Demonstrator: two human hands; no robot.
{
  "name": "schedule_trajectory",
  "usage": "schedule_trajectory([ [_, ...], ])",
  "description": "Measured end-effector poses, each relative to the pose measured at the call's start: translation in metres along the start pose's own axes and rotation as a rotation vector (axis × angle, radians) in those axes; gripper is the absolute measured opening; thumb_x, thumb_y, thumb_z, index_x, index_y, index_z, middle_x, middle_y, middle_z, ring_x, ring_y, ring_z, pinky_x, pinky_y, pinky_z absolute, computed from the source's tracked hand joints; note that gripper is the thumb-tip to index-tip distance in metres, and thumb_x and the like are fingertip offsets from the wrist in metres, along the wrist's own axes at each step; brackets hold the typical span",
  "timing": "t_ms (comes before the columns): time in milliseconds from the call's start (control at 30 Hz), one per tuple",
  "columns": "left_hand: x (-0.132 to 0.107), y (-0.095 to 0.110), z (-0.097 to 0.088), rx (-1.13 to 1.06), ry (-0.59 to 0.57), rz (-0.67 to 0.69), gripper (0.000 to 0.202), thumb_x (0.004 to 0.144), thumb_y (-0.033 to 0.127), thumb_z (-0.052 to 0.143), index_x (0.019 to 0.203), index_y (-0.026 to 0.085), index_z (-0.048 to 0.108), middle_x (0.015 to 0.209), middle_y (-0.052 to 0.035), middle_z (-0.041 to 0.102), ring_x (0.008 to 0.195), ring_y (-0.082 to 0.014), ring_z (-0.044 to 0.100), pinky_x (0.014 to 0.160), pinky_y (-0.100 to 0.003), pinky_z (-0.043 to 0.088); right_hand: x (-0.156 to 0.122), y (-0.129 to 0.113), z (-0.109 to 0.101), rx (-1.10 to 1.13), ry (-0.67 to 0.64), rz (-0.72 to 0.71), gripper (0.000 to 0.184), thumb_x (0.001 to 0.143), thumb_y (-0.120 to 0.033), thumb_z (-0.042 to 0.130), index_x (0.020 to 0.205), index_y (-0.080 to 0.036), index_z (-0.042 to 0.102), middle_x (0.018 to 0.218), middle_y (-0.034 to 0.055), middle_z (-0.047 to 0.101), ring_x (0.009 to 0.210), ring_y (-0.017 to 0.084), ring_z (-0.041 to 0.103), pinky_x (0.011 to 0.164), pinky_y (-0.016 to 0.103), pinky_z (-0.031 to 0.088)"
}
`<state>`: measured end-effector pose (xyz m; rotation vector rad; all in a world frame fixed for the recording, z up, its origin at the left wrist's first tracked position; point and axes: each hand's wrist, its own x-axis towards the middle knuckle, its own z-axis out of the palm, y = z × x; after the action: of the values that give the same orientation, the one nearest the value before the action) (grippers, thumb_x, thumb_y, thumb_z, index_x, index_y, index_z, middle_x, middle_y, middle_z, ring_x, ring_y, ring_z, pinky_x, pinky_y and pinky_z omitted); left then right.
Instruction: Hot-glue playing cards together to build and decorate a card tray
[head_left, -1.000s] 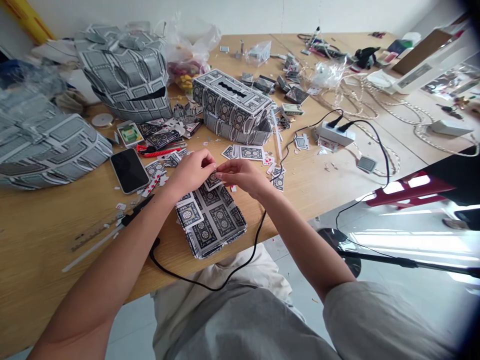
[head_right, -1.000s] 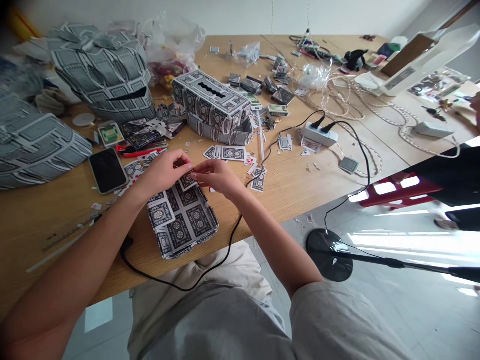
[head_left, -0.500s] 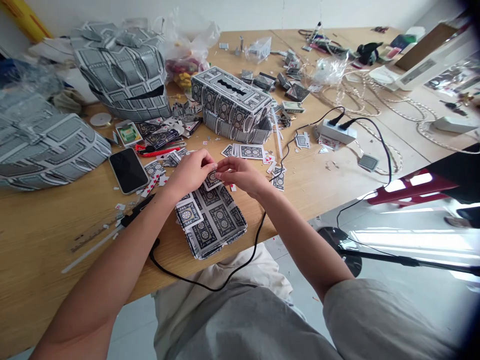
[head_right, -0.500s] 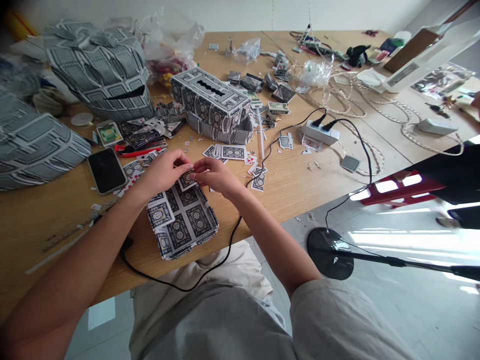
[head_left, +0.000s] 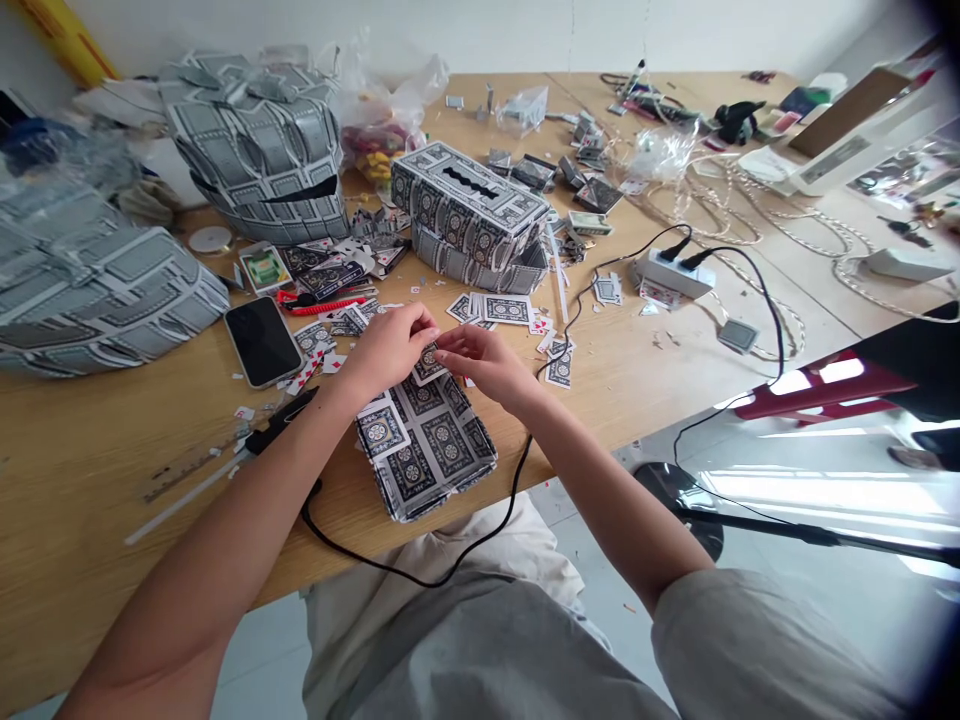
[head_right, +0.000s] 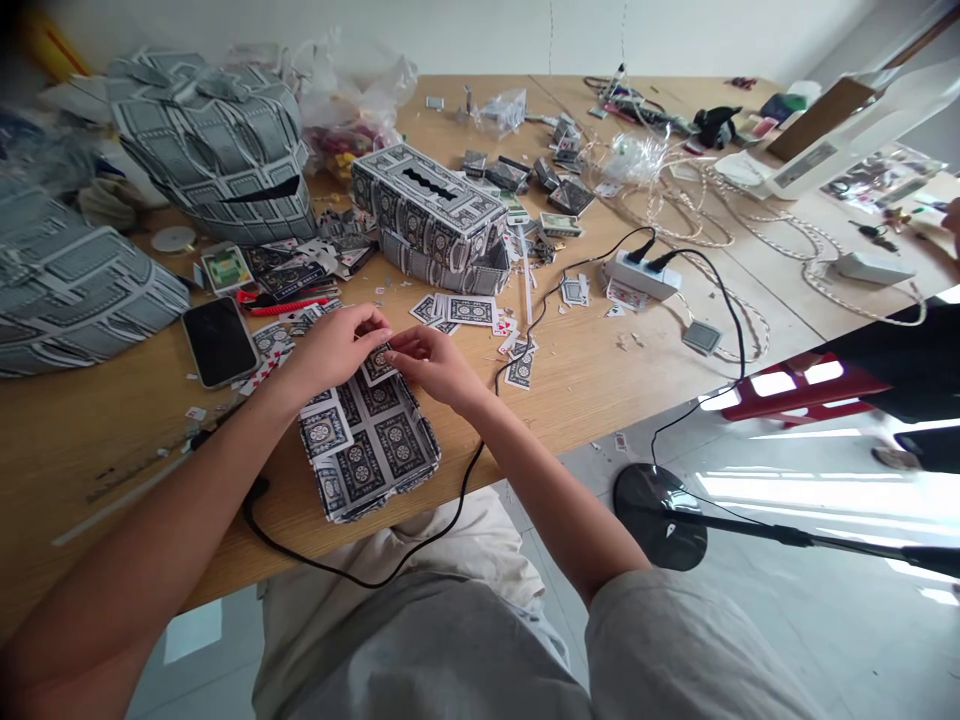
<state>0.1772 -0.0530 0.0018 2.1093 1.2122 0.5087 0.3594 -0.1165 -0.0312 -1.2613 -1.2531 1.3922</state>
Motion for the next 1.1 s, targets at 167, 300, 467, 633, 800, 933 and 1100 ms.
schedule_trajectory([
  [167,0.001,0.004,0.001,-0.022,0.028,0.012,0.006,0.097,0.019,0.066,0.102,0.021,0.069,0.095,-0.0039,0.079,0.089,-0.0205,0.072,0.089,-0.035,0.053,0.002,0.007,0.002,-0.107,0.054,-0.079,0.031,0.085,-0.042,0.081,0.101,-0.018,0.070,0.098,0.0048,0.074,0.086,0.016,0.065,0.083,0.036,0.054],
  [300,-0.001,0.007,0.001,-0.002,0.033,0.015,0.006,0.097,0.018,0.065,0.100,0.021,0.070,0.097,-0.0050,0.080,0.090,-0.0216,0.073,0.088,-0.036,0.053,-0.002,0.014,0.010,-0.209,0.140,-0.182,0.027,0.090,-0.042,0.074,0.102,-0.018,0.072,0.105,0.0086,0.078,0.094,0.019,0.070,0.091,0.039,0.056],
  [467,-0.004,0.006,-0.001,0.049,0.035,0.029,0.012,0.102,0.028,0.061,0.103,0.021,0.072,0.103,-0.0082,0.082,0.096,-0.0247,0.074,0.089,-0.038,0.053,-0.005,0.019,0.007,-0.264,0.151,-0.203,0.034,0.097,-0.049,0.069,0.112,-0.019,0.074,0.111,0.0097,0.081,0.099,0.022,0.074,0.090,0.039,0.059],
  [633,-0.009,0.009,-0.029,0.024,0.136,0.044,0.022,0.104,0.037,0.057,0.105,0.020,0.072,0.109,-0.0098,0.081,0.100,-0.0253,0.073,0.088,-0.038,0.052,0.009,0.010,-0.041,-0.644,0.353,-0.225,0.025,0.101,-0.032,0.060,0.114,-0.020,0.077,0.118,0.0112,0.082,0.104,0.026,0.078,0.097,0.044,0.062],
  [800,-0.019,0.017,-0.069,-0.017,0.264,0.067,0.017,0.098,0.035,0.065,0.098,0.021,0.074,0.101,-0.0065,0.081,0.095,-0.0230,0.073,0.091,-0.038,0.053,0.020,0.006,-0.081,-1.171,0.288,-0.161,0.046,0.092,-0.011,0.062,0.136,-0.017,0.074,0.148,0.0166,0.071,0.134,0.035,0.069,0.118,0.052,0.053],
  [933,-0.026,0.020,-0.085,-0.029,0.311,0.067,0.015,0.091,0.036,0.075,0.097,0.022,0.076,0.103,-0.0052,0.082,0.099,-0.0237,0.073,0.091,-0.038,0.054,0.021,0.006,-0.085,-1.230,0.225,-0.168,0.039,0.100,-0.016,0.053,0.130,-0.019,0.078,0.130,0.0147,0.081,0.122,0.035,0.075,0.111,0.051,0.056],
  [1100,-0.030,0.025,-0.087,-0.020,0.334,0.071,0.012,0.094,0.033,0.073,0.096,0.021,0.075,0.104,-0.0062,0.081,0.099,-0.0230,0.072,0.093,-0.039,0.054,0.021,-0.001,-0.087,-1.302,0.252,-0.193,0.043,0.103,-0.021,0.044,0.129,-0.016,0.078,0.113,0.0189,0.084,0.102,0.035,0.080,0.097,0.050,0.061],
])
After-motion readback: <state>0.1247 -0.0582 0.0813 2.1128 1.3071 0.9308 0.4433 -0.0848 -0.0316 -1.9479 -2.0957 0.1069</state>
